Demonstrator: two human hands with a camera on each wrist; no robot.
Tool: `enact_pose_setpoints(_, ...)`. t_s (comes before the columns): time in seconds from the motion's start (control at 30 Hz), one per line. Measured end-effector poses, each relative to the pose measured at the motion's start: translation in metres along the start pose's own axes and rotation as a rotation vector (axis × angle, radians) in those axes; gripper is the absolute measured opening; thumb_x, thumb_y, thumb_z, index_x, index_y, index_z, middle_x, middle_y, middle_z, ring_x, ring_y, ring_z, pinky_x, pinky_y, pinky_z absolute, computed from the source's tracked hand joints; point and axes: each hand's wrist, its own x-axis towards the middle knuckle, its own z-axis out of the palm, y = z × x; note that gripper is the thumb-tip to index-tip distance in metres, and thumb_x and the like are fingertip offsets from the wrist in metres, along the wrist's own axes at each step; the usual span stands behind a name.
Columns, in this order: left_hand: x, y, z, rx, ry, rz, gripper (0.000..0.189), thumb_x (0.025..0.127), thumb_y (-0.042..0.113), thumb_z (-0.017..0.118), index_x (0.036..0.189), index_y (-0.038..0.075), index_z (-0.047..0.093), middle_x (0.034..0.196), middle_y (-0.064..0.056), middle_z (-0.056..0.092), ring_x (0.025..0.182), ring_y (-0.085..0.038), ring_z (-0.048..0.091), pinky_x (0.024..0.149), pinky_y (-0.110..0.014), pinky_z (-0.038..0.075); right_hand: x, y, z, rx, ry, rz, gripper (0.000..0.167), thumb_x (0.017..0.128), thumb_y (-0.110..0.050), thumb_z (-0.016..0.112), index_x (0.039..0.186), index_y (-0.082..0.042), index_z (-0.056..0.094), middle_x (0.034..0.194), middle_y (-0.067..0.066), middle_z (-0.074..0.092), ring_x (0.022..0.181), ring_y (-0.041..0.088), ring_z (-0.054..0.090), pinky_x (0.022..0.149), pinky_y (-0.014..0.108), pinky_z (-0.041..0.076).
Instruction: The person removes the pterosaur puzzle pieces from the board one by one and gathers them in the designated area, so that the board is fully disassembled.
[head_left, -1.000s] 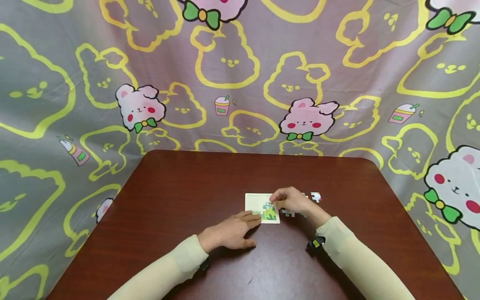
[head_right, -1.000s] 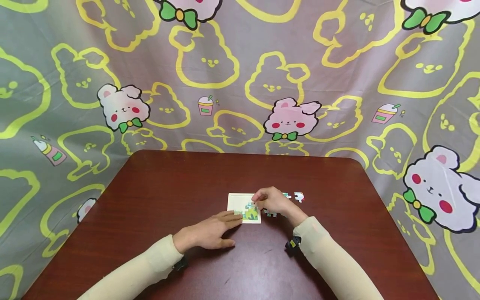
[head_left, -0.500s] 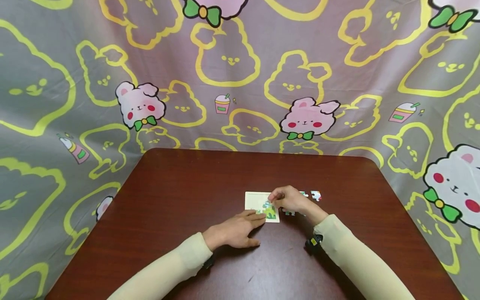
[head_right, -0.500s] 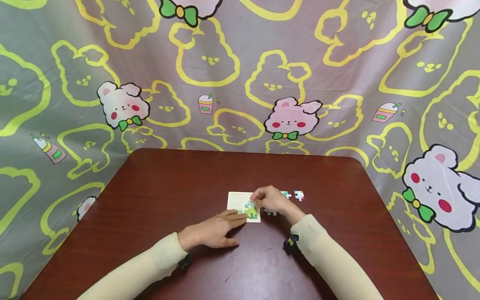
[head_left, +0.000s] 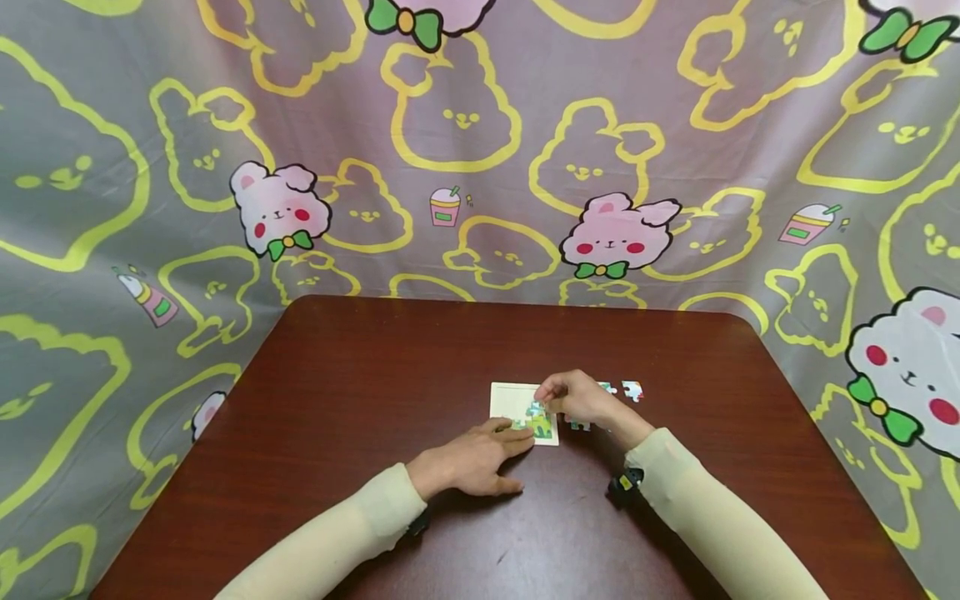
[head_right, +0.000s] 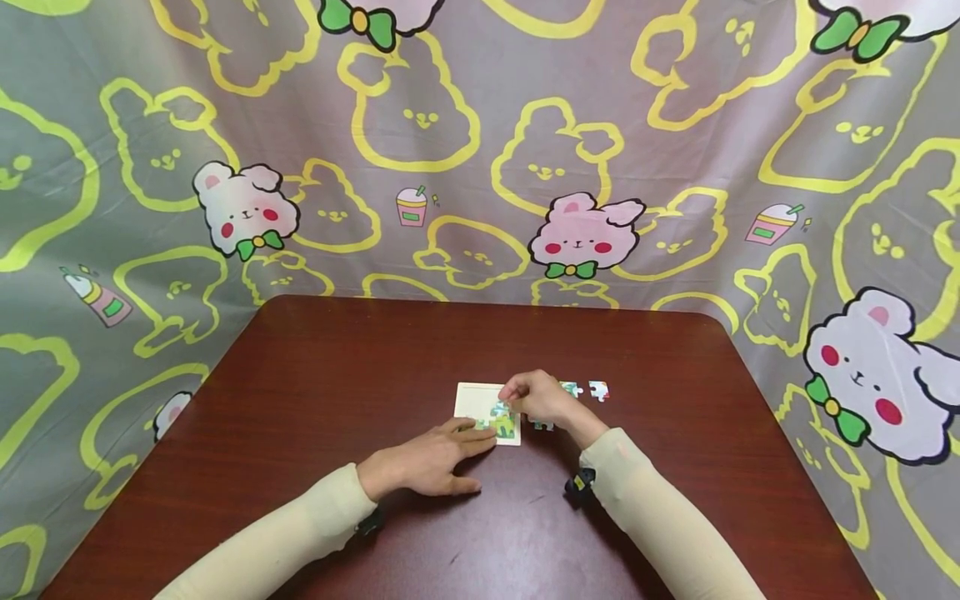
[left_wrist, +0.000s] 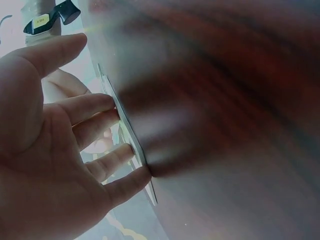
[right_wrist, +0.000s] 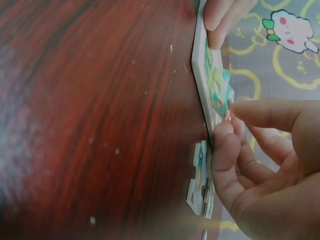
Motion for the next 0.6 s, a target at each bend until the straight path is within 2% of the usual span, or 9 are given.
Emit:
enact_pose_setpoints(0.23, 0.002, -0.0003, 0.0003, 0.007, 0.001, -0.006, 0.07, 0.093, 0.052, 0.062, 0.153, 0.02, 0.043, 0.161, 0.008, 0.036, 0.149, -0.029, 0.034, 0.121, -0.04, 0.032, 0.0014, 0.0025, -0.0006, 0.002, 0.003, -0.011, 0.017, 0.081, 0.006, 0.068, 0.096, -0.001, 0.073, 0.084, 0.011, 0.069, 0.066, 0.011, 0.057, 0.052, 0.025, 0.049)
enact_pose_setpoints(0.6, 0.0014, -0.0004, 0.0001, -0.015, -0.005, -0.01, 0.07, 0.093, 0.052, 0.062, 0.153, 0.02, 0.043, 0.161, 0.008, 0.037, 0.149, -0.03, 0.033, 0.12, -0.043, 0.034, -0.0018, -0.0004, -0.0033, -0.023, -0.004, -0.029, 0.011, 0.085, 0.001, 0.071, 0.093, -0.005, 0.076, 0.083, 0.009, 0.073, 0.065, 0.014, 0.06, 0.053, 0.026, 0.049)
